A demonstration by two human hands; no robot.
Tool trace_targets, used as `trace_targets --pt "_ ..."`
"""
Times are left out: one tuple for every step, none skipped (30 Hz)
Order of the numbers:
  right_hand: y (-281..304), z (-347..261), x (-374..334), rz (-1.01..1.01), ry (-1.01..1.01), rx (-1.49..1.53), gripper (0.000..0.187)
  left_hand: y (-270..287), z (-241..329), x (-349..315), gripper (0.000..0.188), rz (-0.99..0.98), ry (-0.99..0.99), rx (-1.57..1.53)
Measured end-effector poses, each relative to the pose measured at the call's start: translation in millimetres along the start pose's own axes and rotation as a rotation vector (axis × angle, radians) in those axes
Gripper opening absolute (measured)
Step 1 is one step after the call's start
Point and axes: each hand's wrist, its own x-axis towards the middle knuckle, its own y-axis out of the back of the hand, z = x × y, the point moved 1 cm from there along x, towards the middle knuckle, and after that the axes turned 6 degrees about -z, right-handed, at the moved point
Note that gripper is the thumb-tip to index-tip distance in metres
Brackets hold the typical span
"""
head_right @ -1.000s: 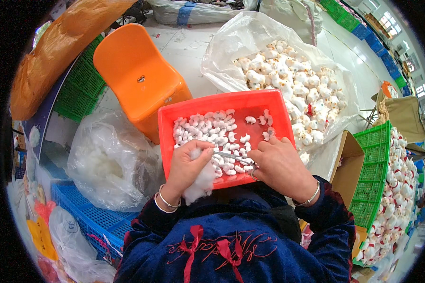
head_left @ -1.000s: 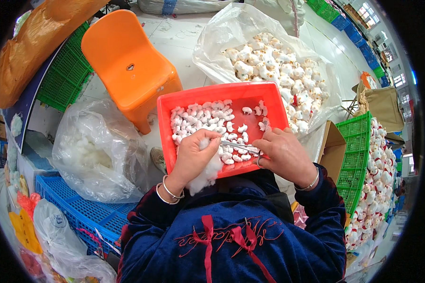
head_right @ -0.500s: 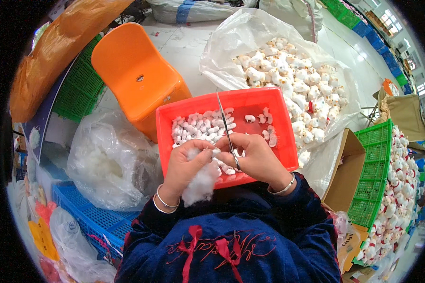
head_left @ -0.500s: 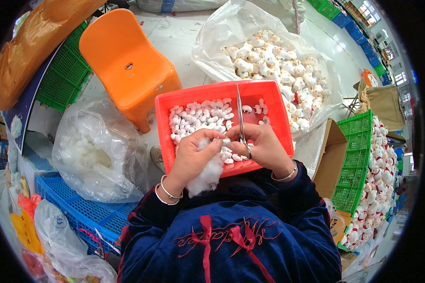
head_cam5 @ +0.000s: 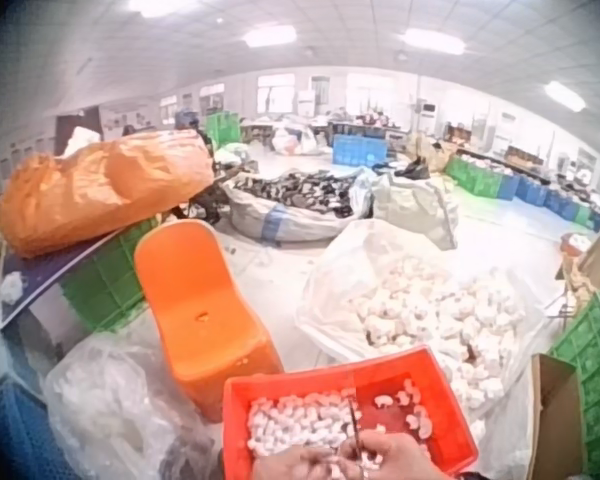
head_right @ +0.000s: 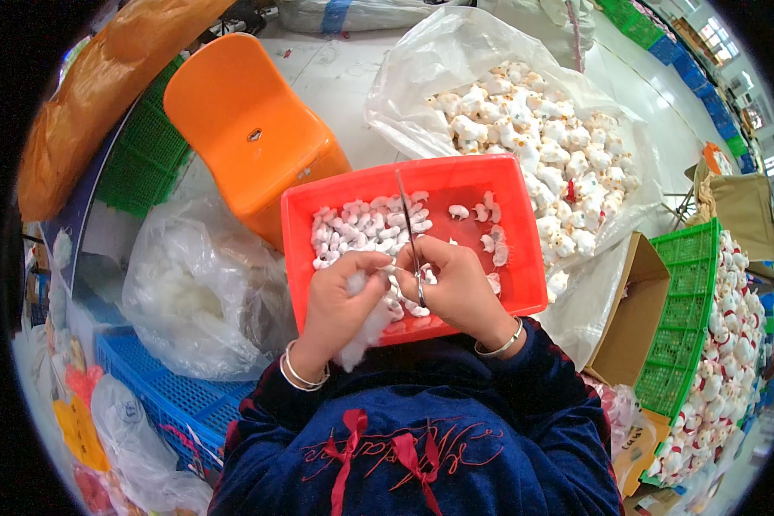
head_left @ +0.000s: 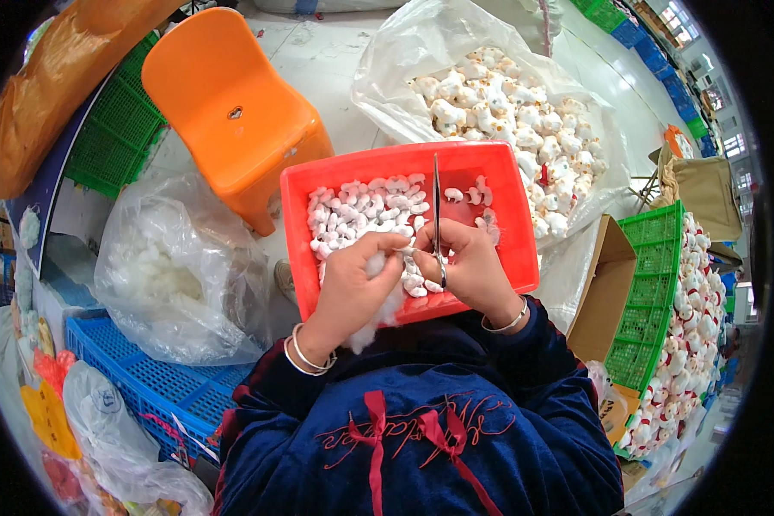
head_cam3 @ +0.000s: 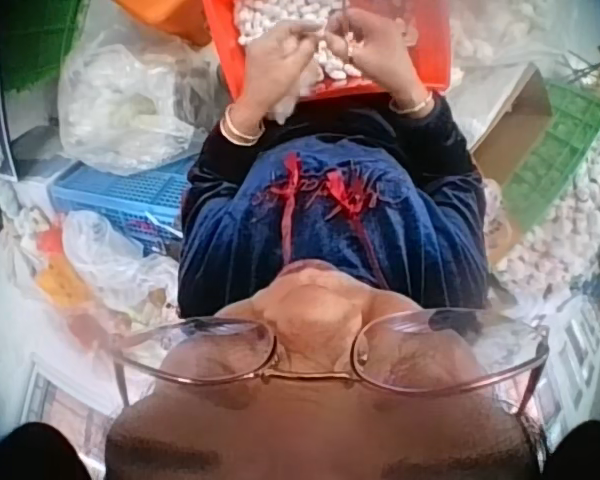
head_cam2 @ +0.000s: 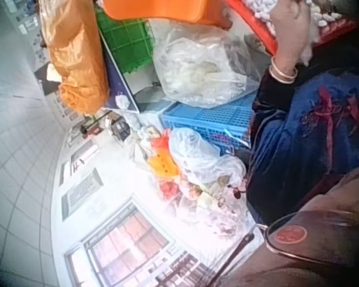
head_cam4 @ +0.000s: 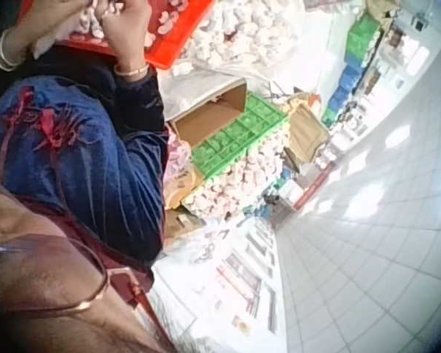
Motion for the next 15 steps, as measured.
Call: trace_targets --pt "0 2 0 0.011 0.036 -0.057 0.013 3 0 1 0.025 -0.042 0.088 -0.183" --pt "1 4 -1 0.021 0.073 -0.114 0.014 8 -1 2 0.026 -0.084 0.176 -0.367" --pt "1 5 0 0.033 0.11 -0.171 0.015 13 -1 3 0.026 -0.127 0.262 -0.55" --pt "2 7 1 0.044 0.157 -0.199 0.016 18 0 5 0.028 -0.131 0.309 -0.619" --pt "2 8 2 0.056 0.205 -0.227 0.018 19 1 7 0.029 -0.149 0.344 -0.631" --pt "2 9 3 0.065 0.254 -0.254 0.02 20 1 7 0.029 -0.164 0.381 -0.643" --pt "1 11 4 0.055 0.264 -0.252 0.021 21 1 7 0.03 -0.178 0.417 -0.654" --pt "0 12 4 0.045 0.274 -0.251 0.022 20 0 7 0.03 -0.177 0.395 -0.639" --pt "0 13 4 0.037 0.281 -0.252 0.023 16 -3 7 0.03 -0.179 0.373 -0.626" --pt "0 15 4 0.018 0.267 -0.241 0.022 14 -4 7 0.03 -0.181 0.351 -0.613" --pt "0 17 4 0.0 0.254 -0.23 0.022 14 -3 7 0.029 -0.178 0.371 -0.639" --pt "2 18 4 -0.018 0.241 -0.219 0.021 16 0 8 0.028 -0.174 0.39 -0.663" --pt "3 19 3 -0.012 0.209 -0.229 0.021 17 1 9 0.027 -0.171 0.41 -0.688" --pt "5 19 3 -0.006 0.177 -0.239 0.021 17 0 9 0.026 -0.147 0.384 -0.662" --pt "7 20 2 0.002 0.144 -0.246 0.021 18 -1 9 0.024 -0.123 0.36 -0.634"
